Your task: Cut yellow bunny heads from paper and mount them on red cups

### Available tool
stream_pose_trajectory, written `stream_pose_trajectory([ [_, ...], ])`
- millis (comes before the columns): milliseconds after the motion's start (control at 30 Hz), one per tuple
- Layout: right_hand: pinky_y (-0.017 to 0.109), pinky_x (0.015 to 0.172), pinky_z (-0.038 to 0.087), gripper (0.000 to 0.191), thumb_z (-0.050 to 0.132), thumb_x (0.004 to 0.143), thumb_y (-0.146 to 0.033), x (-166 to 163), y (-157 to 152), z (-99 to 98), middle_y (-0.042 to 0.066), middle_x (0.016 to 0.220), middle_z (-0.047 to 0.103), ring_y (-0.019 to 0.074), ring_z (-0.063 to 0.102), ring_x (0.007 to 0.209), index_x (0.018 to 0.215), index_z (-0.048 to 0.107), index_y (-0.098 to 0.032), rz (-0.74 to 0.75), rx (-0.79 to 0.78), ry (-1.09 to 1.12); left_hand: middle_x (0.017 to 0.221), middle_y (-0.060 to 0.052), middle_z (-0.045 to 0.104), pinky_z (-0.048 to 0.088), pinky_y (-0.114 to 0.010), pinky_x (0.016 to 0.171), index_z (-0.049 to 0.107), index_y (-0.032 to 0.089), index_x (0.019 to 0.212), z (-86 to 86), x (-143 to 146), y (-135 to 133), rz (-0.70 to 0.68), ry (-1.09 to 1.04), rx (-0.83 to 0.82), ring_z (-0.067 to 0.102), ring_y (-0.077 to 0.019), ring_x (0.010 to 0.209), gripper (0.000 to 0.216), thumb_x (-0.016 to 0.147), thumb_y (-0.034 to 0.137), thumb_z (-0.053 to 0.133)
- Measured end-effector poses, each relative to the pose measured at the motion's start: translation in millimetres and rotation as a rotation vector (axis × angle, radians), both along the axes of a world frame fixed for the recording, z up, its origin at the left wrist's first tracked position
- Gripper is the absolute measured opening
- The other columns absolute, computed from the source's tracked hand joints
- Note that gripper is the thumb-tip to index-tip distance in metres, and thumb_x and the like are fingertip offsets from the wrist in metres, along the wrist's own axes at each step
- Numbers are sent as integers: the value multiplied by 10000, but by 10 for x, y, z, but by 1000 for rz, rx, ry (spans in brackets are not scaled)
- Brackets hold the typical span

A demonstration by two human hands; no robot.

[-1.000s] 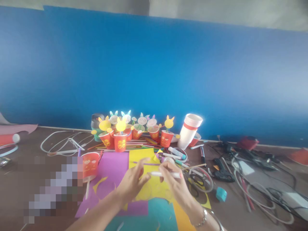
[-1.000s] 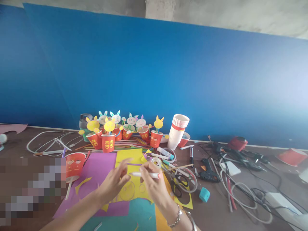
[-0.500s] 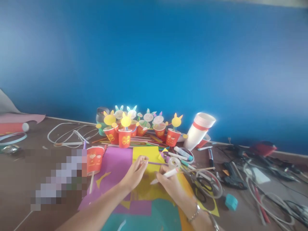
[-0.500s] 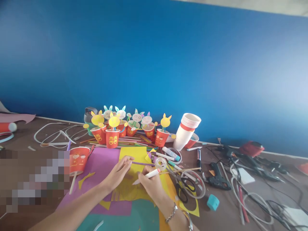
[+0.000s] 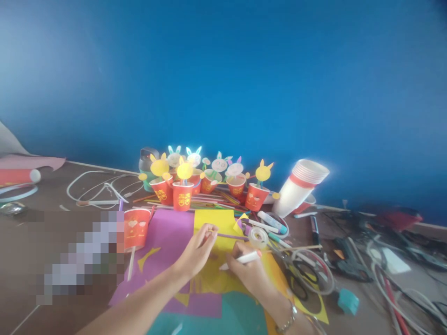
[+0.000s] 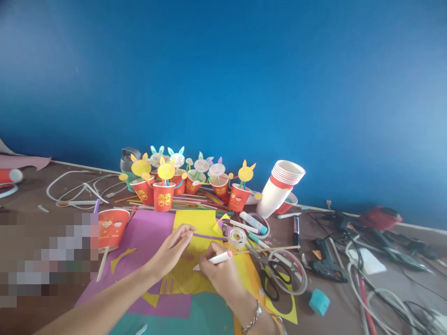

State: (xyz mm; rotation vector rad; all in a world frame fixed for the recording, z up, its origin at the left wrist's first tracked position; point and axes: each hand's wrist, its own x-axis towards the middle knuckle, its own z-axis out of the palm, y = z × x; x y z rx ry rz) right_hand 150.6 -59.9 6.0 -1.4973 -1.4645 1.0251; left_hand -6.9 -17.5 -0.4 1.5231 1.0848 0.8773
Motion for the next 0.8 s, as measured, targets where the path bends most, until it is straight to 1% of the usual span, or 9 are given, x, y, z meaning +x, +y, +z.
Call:
stream_pose_trajectory([
  [233, 238, 425, 393, 273, 534, 713, -298, 3, 2, -28, -61, 475, 380, 140, 506, 450, 541, 325, -256, 7, 5, -4, 725, 39, 437, 344, -240, 638, 515, 200, 975, -2, -7, 10, 1, 7, 20, 413, -130, 675, 296, 914, 454, 377],
  [367, 246, 438, 407, 271, 536, 718, -295, 7, 4, -35, -62, 473, 389, 139, 495, 446, 543, 332, -257, 21, -6, 30, 709, 43, 426, 336, -237, 614, 519, 200, 969, -4, -8, 6, -2, 14, 26, 400, -127, 653, 295, 915, 452, 375],
  [500, 249, 421, 379, 262, 544, 711, -281, 13, 3, -56, -58, 471, 413, 137, 450, 439, 542, 345, -257, 24, 11, 20, 693, 51, 395, 325, -235, 601, 514, 203, 956, -15, -9, 1, -8, 6, 30, 379, -123, 633, 298, 917, 461, 372],
  [667, 255, 432, 376, 265, 541, 712, -299, -5, 5, -54, -65, 465, 395, 132, 415, 426, 548, 336, -259, 10, 2, 44, 766, 29, 474, 346, -246, 642, 525, 208, 977, -23, -15, 6, -5, 27, 32, 425, -135, 683, 319, 918, 478, 365],
  [800, 262, 438, 382, 277, 539, 720, -327, -7, 16, -22, -53, 469, 421, 142, 428, 451, 541, 338, -260, -22, 46, 20, 819, 14, 525, 366, -255, 690, 529, 213, 986, -17, -18, 4, 3, 34, 38, 470, -149, 737, 325, 919, 484, 361],
])
